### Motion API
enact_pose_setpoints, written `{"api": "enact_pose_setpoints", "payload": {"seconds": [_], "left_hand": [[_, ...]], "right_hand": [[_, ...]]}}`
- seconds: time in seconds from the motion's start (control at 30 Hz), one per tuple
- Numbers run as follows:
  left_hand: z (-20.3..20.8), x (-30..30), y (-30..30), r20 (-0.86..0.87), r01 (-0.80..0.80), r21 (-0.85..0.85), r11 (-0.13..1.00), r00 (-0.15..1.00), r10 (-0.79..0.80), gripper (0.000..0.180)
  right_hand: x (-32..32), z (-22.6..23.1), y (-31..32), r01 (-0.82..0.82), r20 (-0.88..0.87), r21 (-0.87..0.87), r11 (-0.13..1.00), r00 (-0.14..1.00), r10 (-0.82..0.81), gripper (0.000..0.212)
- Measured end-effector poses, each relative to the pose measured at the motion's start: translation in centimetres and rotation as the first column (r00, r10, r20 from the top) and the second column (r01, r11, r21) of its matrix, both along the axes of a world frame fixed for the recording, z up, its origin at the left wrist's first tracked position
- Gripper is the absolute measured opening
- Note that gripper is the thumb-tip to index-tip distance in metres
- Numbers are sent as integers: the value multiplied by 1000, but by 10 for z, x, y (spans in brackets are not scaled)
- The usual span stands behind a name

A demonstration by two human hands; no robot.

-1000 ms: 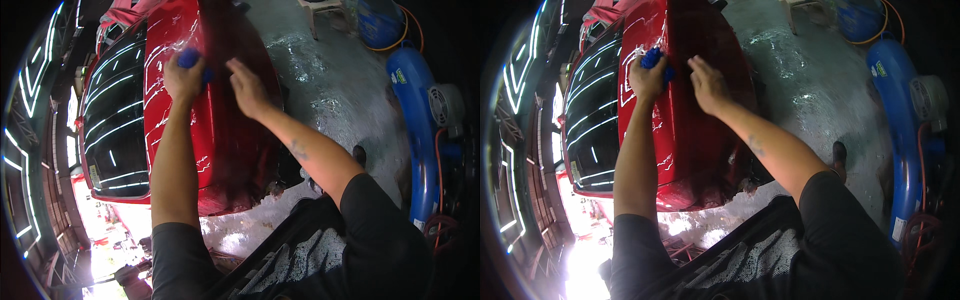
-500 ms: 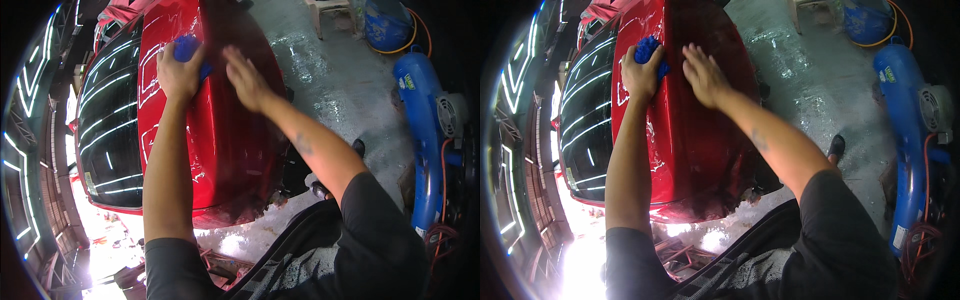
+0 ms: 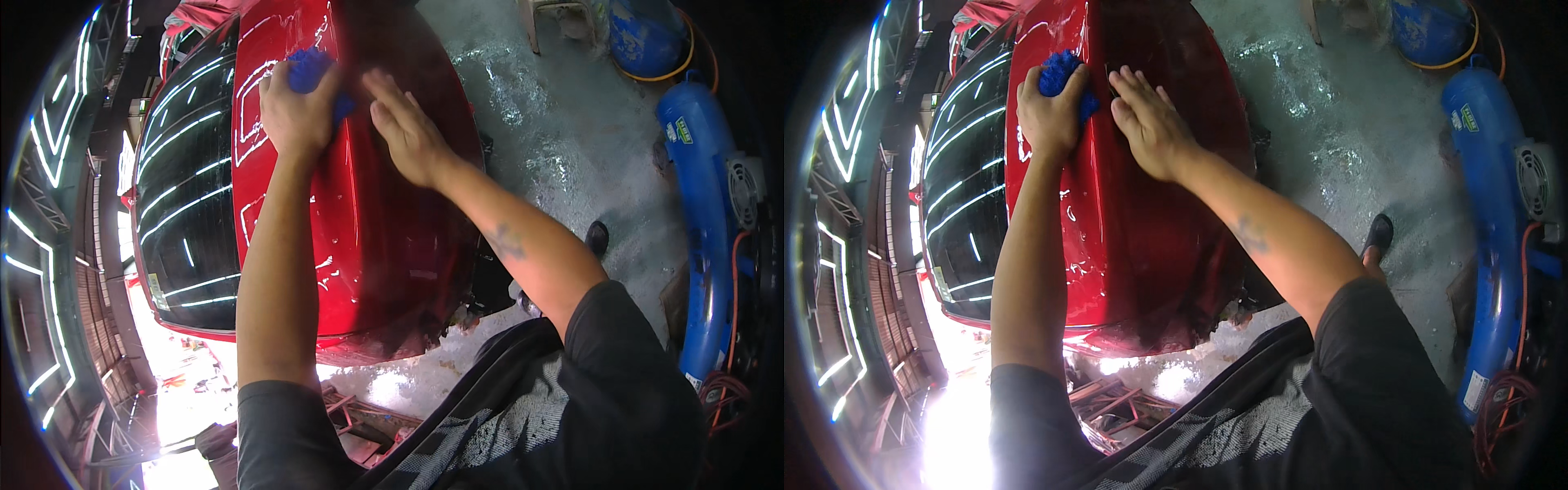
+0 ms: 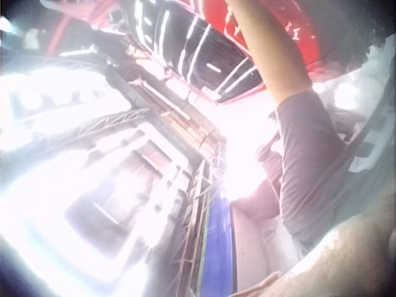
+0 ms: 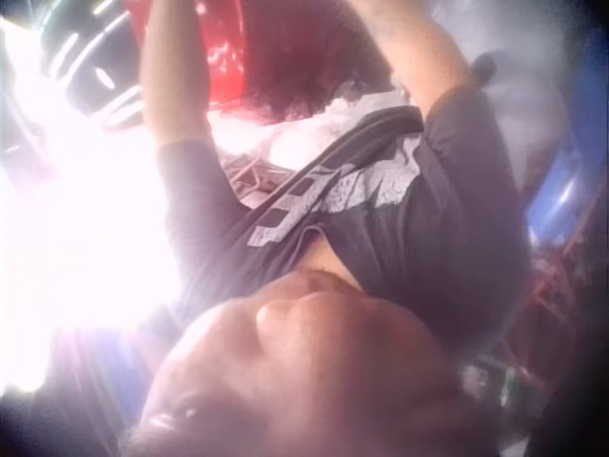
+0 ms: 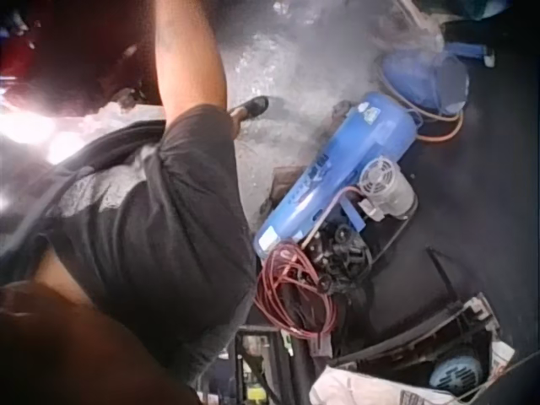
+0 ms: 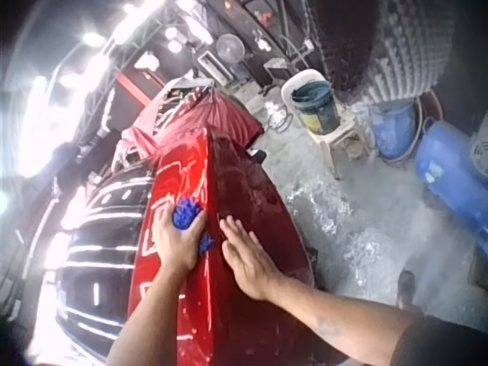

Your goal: The person wipes the rear trunk of a red car using a blue microfiber cloth. They repeatedly rub the surface in circular and linear motions, occasionally pausing to feel the paint with their hand. The task is performed in a workshop environment with various tools visible in the background.

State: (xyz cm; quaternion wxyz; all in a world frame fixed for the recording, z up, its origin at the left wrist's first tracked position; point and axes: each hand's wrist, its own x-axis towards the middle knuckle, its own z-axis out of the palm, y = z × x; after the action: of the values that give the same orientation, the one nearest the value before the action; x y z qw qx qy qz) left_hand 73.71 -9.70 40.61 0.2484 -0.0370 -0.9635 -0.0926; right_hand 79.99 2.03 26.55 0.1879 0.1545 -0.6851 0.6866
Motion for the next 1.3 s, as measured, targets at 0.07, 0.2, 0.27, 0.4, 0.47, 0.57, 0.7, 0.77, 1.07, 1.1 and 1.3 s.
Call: {"api": "enact_pose_setpoints", "payload": {"seconds": [0.07, 0.2, 0.27, 0.4, 0.47, 0.57, 0.7, 0.77, 1.07, 1.1, 1.3], "left_hand": [[-1, 9, -15, -31, -47, -34, 998, 998, 46, 79], [4, 13, -26, -47, -59, -26, 998, 997, 57, 75], [3, 15, -30, -76, -56, -18, 998, 996, 55, 71], [1, -3, -10, -73, -39, 84, 996, 996, 45, 61], [-2, 9, -13, -128, -30, 61, 998, 991, 38, 56], [1, 22, -22, -241, 4, 21, 1000, 970, 1, 49], [6, 23, -18, -225, -10, 67, 998, 974, 24, 50], [8, 15, -11, -223, 5, 134, 991, 974, 25, 52], [5, 15, -31, -236, -29, 180, 983, 969, 72, 54], [5, 17, -32, -220, -37, 191, 981, 972, 80, 55], [5, 9, -14, -194, -5, 227, 974, 980, 50, 55]], "right_hand": [[64, -3, -16, -48, -34, 24, 999, 998, 49, 62], [183, -11, -19, -201, -52, 109, 973, 977, 208, 65], [140, -1, -16, -163, -56, 142, 976, 983, 173, 64], [3, 15, 0, 23, -7, 49, 999, 1000, -22, 61], [31, 18, -10, 35, -66, 60, 998, 997, -32, 62], [158, 25, -18, -104, -108, 191, 976, 986, 127, 69], [108, 32, -11, 4, -166, 274, 962, 985, 43, 66], [34, 41, -6, 121, -185, 218, 968, 979, -81, 60], [149, 33, -3, -54, -205, 371, 927, 969, 138, 70], [117, 38, -3, -10, -220, 376, 927, 970, 100, 70], [-3, 44, 0, 155, -247, 287, 945, 965, -84, 62]]}}
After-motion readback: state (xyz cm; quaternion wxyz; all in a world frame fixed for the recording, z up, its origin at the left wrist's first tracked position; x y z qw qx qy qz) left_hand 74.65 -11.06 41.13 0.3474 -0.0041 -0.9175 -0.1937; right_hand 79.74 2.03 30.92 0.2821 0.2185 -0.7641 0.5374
